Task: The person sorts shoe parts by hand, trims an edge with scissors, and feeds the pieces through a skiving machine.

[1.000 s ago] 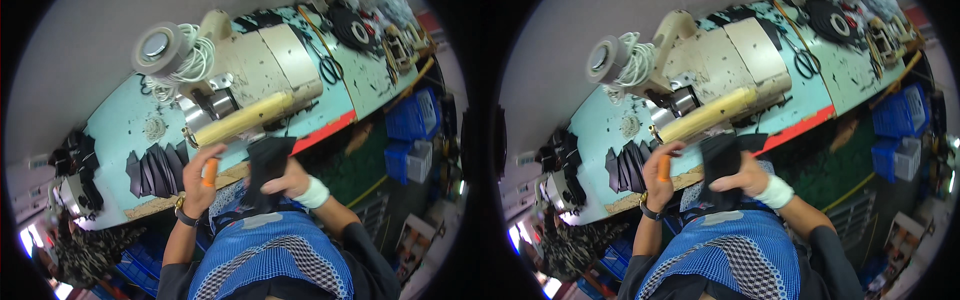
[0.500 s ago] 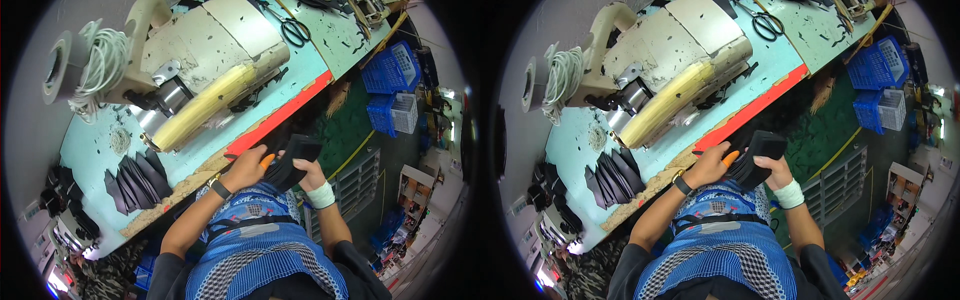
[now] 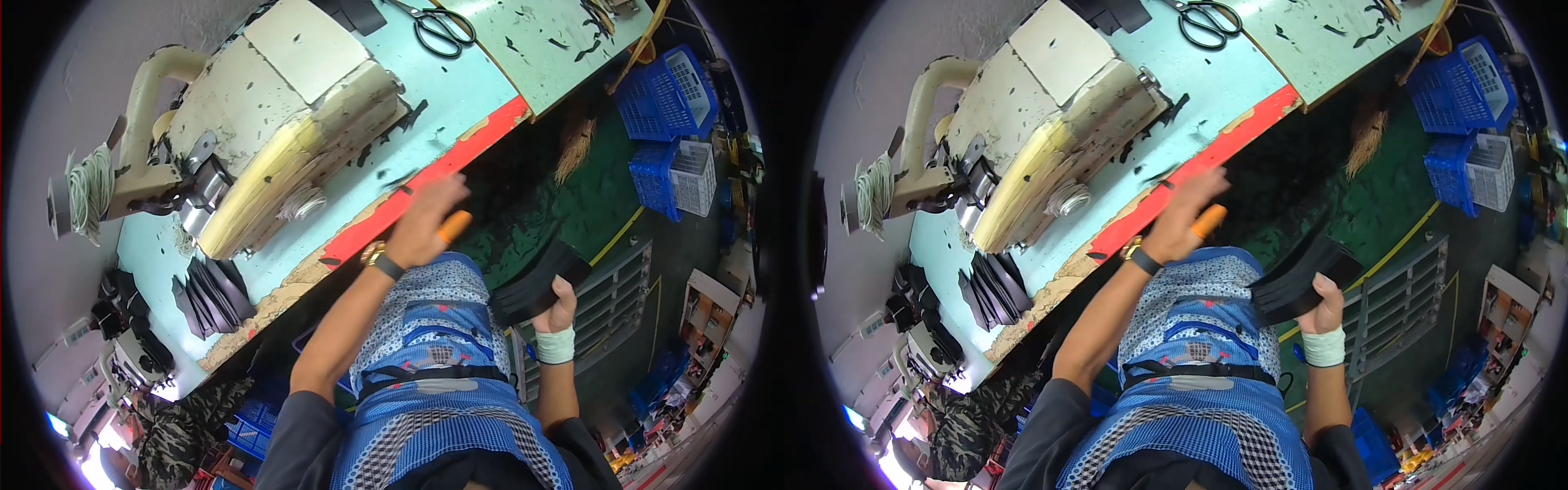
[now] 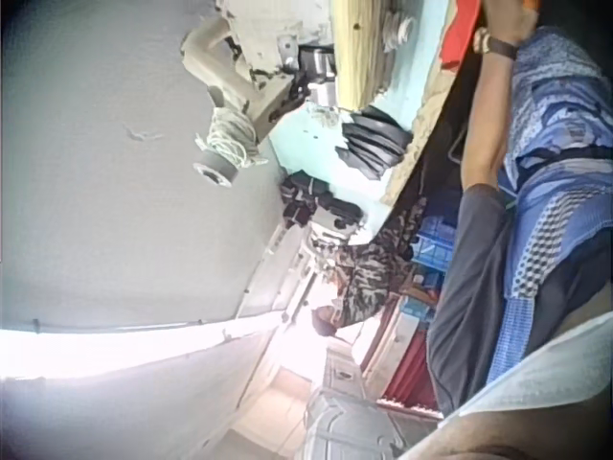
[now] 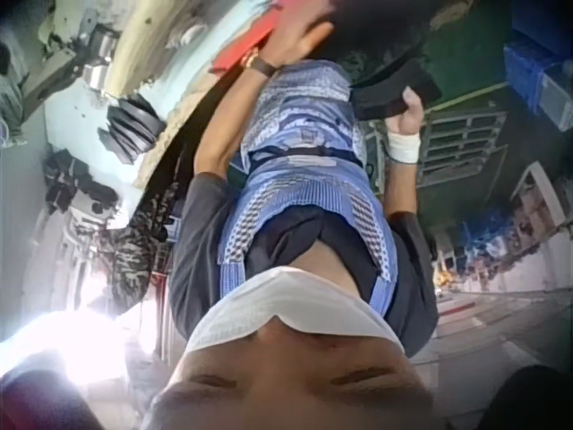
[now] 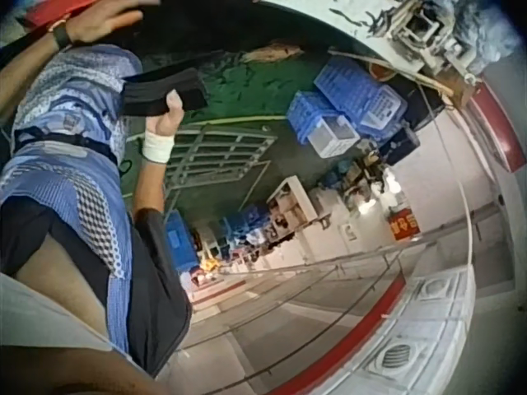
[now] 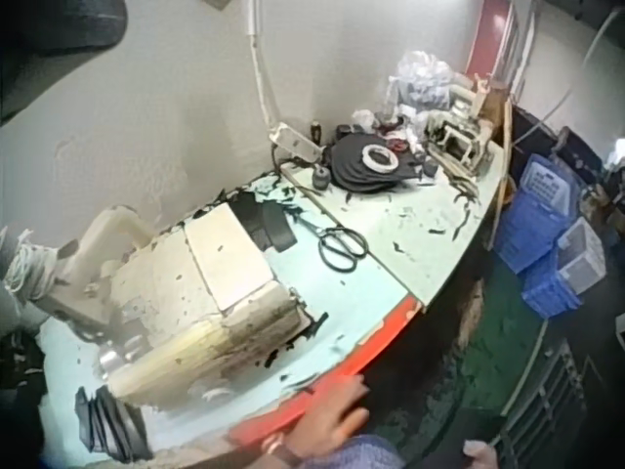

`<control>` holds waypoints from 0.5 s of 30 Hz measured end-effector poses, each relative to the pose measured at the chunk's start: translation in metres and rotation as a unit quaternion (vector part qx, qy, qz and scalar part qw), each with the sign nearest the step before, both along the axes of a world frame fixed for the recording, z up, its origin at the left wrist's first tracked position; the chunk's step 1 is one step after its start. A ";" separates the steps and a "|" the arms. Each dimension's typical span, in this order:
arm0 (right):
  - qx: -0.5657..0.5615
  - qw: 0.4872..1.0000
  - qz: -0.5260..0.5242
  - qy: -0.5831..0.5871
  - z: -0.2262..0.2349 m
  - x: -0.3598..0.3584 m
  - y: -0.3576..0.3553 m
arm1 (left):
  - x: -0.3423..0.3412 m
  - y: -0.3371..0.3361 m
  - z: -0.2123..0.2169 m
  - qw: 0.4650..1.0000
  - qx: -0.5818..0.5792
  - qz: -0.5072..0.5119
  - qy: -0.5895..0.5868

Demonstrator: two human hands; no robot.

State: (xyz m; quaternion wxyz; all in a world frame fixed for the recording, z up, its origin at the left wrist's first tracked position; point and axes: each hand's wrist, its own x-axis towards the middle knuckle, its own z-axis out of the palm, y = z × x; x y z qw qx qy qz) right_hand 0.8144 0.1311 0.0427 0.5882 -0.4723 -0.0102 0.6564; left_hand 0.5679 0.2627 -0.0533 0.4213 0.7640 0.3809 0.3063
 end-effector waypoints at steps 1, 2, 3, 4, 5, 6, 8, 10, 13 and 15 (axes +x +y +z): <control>-0.009 1.000 -0.008 0.009 0.004 0.013 -0.012 | 0.006 0.002 0.002 1.000 -0.001 -0.003 0.002; -0.016 1.000 -0.019 0.015 0.006 0.026 -0.020 | 0.015 0.014 0.012 0.999 0.027 0.018 0.009; -0.013 0.999 -0.025 0.013 0.009 0.029 -0.019 | 0.020 0.028 0.014 0.998 0.055 0.037 0.016; -0.003 0.999 -0.003 -0.036 0.015 0.030 -0.018 | 0.017 0.048 0.003 0.978 0.132 0.125 0.103; 0.005 0.996 0.025 -0.083 0.021 0.030 -0.020 | 0.008 0.069 -0.006 0.960 0.167 0.150 0.170; 0.004 0.996 0.021 -0.084 0.022 0.031 -0.021 | 0.007 0.084 -0.006 0.936 0.202 0.170 0.232; 0.006 0.980 0.071 -0.184 0.019 0.033 -0.019 | 0.033 0.062 0.001 0.994 -0.109 0.012 -0.010; 0.000 0.980 0.020 -0.200 0.031 0.032 -0.005 | 0.050 0.013 0.040 0.943 -0.294 -0.142 -0.068; -0.014 0.979 -0.023 -0.203 0.046 0.026 0.019 | -0.007 -0.023 0.048 0.990 -0.042 0.120 0.061; -0.007 0.986 -0.010 -0.167 0.043 0.020 0.039 | -0.056 -0.051 0.017 0.879 0.151 0.317 0.323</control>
